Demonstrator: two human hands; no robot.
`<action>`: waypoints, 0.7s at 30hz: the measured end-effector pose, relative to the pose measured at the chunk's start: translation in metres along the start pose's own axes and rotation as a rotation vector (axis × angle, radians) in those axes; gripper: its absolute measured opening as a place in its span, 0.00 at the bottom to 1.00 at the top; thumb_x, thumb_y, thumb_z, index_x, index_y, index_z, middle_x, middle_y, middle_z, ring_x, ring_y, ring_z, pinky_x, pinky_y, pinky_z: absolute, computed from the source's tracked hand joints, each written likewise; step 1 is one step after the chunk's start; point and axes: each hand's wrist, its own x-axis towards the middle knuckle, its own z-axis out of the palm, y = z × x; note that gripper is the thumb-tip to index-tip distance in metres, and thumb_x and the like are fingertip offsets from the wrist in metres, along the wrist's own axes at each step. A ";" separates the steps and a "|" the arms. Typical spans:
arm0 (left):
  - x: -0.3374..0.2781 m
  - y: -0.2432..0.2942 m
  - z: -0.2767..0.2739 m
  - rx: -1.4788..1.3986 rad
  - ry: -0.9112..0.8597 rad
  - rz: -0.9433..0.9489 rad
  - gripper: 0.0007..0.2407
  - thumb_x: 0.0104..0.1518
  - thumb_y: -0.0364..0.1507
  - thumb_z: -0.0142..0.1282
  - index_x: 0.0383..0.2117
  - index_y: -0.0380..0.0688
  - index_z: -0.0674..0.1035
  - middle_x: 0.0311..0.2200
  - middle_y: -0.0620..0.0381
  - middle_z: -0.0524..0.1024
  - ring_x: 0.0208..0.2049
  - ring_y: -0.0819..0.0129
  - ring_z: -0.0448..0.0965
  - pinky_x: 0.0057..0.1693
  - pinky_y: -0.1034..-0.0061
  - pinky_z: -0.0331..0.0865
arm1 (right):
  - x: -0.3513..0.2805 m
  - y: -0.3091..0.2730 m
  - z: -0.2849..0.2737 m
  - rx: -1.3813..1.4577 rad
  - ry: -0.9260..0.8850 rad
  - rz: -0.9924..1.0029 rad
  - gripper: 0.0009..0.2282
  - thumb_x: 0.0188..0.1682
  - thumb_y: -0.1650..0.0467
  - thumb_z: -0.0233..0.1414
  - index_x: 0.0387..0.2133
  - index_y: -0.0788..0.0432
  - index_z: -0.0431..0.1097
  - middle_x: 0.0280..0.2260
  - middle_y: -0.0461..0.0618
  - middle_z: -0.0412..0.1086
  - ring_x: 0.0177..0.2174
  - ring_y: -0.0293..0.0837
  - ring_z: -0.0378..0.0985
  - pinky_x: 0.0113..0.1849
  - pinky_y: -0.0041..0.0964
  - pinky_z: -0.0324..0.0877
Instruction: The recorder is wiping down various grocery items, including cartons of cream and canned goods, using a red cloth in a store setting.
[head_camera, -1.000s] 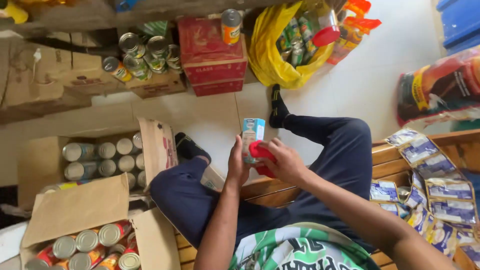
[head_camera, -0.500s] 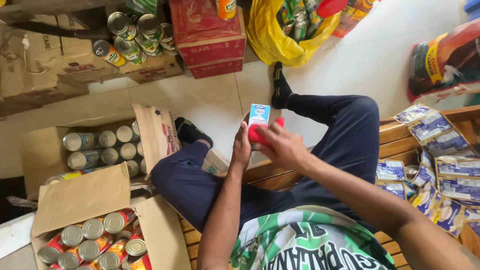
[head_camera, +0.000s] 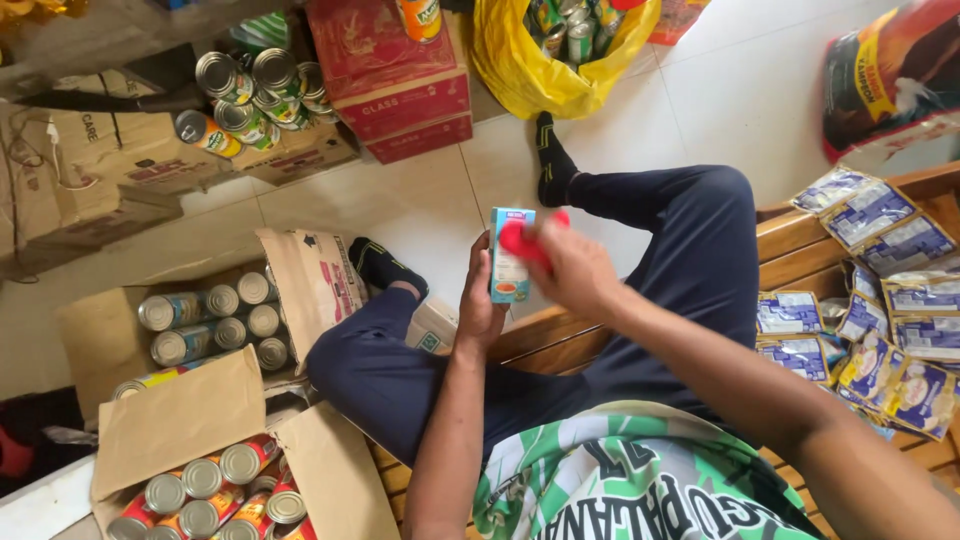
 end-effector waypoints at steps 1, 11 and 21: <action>0.002 -0.002 -0.004 -0.041 -0.006 -0.008 0.22 0.67 0.45 0.42 0.65 0.56 0.61 0.45 0.46 0.78 0.41 0.62 0.82 0.45 0.67 0.80 | -0.011 -0.002 0.009 -0.028 -0.019 -0.101 0.18 0.47 0.62 0.56 0.51 0.45 0.64 0.34 0.55 0.70 0.36 0.62 0.80 0.36 0.61 0.73; 0.001 -0.002 -0.011 -0.067 -0.031 -0.038 0.22 0.66 0.43 0.43 0.65 0.57 0.61 0.45 0.51 0.78 0.41 0.66 0.81 0.46 0.70 0.79 | 0.018 -0.004 -0.012 -0.067 0.113 -0.170 0.13 0.48 0.60 0.55 0.41 0.50 0.65 0.33 0.52 0.68 0.33 0.60 0.78 0.32 0.57 0.73; -0.007 0.012 0.001 -0.118 0.033 0.015 0.20 0.67 0.41 0.43 0.65 0.57 0.63 0.44 0.49 0.78 0.40 0.65 0.81 0.47 0.69 0.78 | -0.022 -0.020 0.016 -0.019 -0.004 -0.236 0.12 0.45 0.60 0.56 0.39 0.47 0.64 0.31 0.48 0.68 0.31 0.59 0.79 0.29 0.56 0.72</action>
